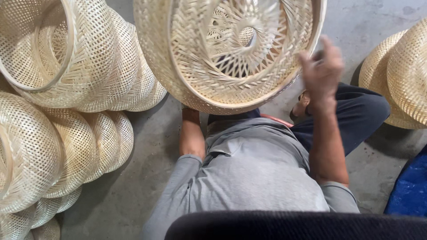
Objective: The person sits on a low stool and uses a curved knife to trim and smooth the rim of woven bamboo baskets. They rotate each basket, tap the rim with the knife, and place finished units aside before picking up the next one.
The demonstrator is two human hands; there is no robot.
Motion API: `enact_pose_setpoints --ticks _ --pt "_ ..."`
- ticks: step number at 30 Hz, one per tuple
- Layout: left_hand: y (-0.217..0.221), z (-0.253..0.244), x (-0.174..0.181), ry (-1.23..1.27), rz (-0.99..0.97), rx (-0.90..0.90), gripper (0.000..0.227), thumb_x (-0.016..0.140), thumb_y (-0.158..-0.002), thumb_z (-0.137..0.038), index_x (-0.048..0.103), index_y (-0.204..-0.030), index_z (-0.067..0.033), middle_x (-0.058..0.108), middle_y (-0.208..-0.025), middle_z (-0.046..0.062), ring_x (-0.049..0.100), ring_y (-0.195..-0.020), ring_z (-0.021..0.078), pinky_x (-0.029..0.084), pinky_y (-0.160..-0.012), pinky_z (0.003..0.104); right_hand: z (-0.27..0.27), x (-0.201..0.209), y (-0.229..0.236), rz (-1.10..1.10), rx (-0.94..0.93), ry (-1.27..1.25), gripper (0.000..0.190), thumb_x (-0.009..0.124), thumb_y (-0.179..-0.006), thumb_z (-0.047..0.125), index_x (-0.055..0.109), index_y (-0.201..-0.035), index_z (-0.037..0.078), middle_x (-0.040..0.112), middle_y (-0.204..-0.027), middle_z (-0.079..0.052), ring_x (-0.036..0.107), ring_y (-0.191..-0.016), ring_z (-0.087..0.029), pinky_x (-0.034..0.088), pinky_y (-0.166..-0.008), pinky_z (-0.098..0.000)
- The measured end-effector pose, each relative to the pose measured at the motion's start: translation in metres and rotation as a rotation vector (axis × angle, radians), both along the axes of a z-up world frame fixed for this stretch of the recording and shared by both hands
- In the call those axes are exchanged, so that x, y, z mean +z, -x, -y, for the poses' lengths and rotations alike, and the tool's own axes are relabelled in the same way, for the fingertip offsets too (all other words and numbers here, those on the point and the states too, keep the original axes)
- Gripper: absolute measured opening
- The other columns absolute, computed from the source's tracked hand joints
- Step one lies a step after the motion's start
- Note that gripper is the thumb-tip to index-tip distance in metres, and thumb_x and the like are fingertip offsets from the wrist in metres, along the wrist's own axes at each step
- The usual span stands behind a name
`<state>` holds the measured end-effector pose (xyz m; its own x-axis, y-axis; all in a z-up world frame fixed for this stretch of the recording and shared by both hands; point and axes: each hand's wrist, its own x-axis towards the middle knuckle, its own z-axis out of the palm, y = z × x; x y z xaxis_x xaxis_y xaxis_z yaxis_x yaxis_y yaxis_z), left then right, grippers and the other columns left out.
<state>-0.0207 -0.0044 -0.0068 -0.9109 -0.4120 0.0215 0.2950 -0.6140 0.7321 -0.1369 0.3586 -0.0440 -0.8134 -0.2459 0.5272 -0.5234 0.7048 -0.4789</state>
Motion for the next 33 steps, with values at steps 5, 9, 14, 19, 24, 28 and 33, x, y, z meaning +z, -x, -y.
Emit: enact_pose_setpoints --ticks 5,9,14,19,24,28,33 --pt "-0.008 -0.004 -0.001 0.004 0.018 0.001 0.058 0.047 -0.109 -0.040 0.042 -0.152 -0.0014 0.057 -0.145 0.019 0.064 -0.124 0.0294 0.063 -0.099 0.040 -0.033 -0.021 0.002 0.781 0.017 0.546 0.054 0.067 -0.105 0.045 0.058 -0.124 -0.005 0.051 -0.077 0.007 0.047 -0.067 -0.004 0.040 -0.059 -0.0222" --pt "-0.007 -0.006 -0.001 0.018 0.031 -0.003 0.058 0.047 -0.109 -0.040 0.042 -0.152 -0.0015 0.057 -0.145 0.019 0.064 -0.125 0.0294 0.062 -0.099 0.040 -0.004 -0.006 -0.026 1.094 0.209 0.921 0.070 0.073 -0.093 0.049 0.056 -0.148 0.010 0.041 -0.069 0.011 0.036 -0.047 -0.001 0.027 -0.040 -0.0199" --pt "-0.007 0.002 0.001 0.047 0.051 -0.006 0.059 0.047 -0.108 -0.040 0.042 -0.153 -0.0016 0.056 -0.146 0.019 0.064 -0.125 0.0295 0.062 -0.100 0.040 0.018 0.017 -0.035 0.948 0.250 0.888 0.069 0.079 -0.096 0.039 0.054 -0.154 0.009 0.047 -0.076 0.011 0.037 -0.055 0.001 0.028 -0.045 -0.0191" --pt "-0.012 0.007 -0.002 0.046 0.065 -0.006 0.059 0.047 -0.108 -0.040 0.042 -0.153 -0.0017 0.056 -0.146 0.019 0.064 -0.126 0.0296 0.062 -0.100 0.041 0.008 0.007 -0.031 0.991 0.281 1.034 0.073 0.078 -0.094 0.037 0.050 -0.155 0.008 0.052 -0.078 0.012 0.035 -0.050 0.001 0.025 -0.042 -0.0196" --pt "0.016 0.006 0.004 0.064 0.038 -0.078 0.060 0.047 -0.108 -0.040 0.042 -0.153 -0.0018 0.056 -0.147 0.018 0.064 -0.127 0.0297 0.062 -0.101 0.041 -0.003 -0.024 -0.022 0.961 0.302 1.222 0.058 0.079 -0.095 0.039 0.055 -0.139 0.009 0.039 -0.067 0.011 0.035 -0.046 -0.001 0.025 -0.039 -0.0207" --pt "0.041 -0.003 0.013 0.086 0.022 -0.150 0.060 0.047 -0.108 -0.041 0.041 -0.154 -0.0019 0.056 -0.147 0.018 0.064 -0.127 0.0298 0.062 -0.101 0.041 -0.018 -0.051 -0.019 0.974 0.252 1.321 0.044 0.076 -0.095 0.041 0.059 -0.122 0.012 0.038 -0.063 0.010 0.034 -0.042 -0.003 0.026 -0.037 -0.0211" --pt "0.079 -0.017 0.030 0.135 0.003 -0.238 0.061 0.047 -0.108 -0.041 0.041 -0.154 -0.0020 0.056 -0.148 0.018 0.063 -0.128 0.0299 0.062 -0.102 0.041 -0.034 -0.083 -0.008 1.019 0.244 1.529 0.037 0.072 -0.094 0.040 0.059 -0.116 0.013 0.050 -0.078 0.010 0.038 -0.046 -0.003 0.027 -0.035 -0.0206"
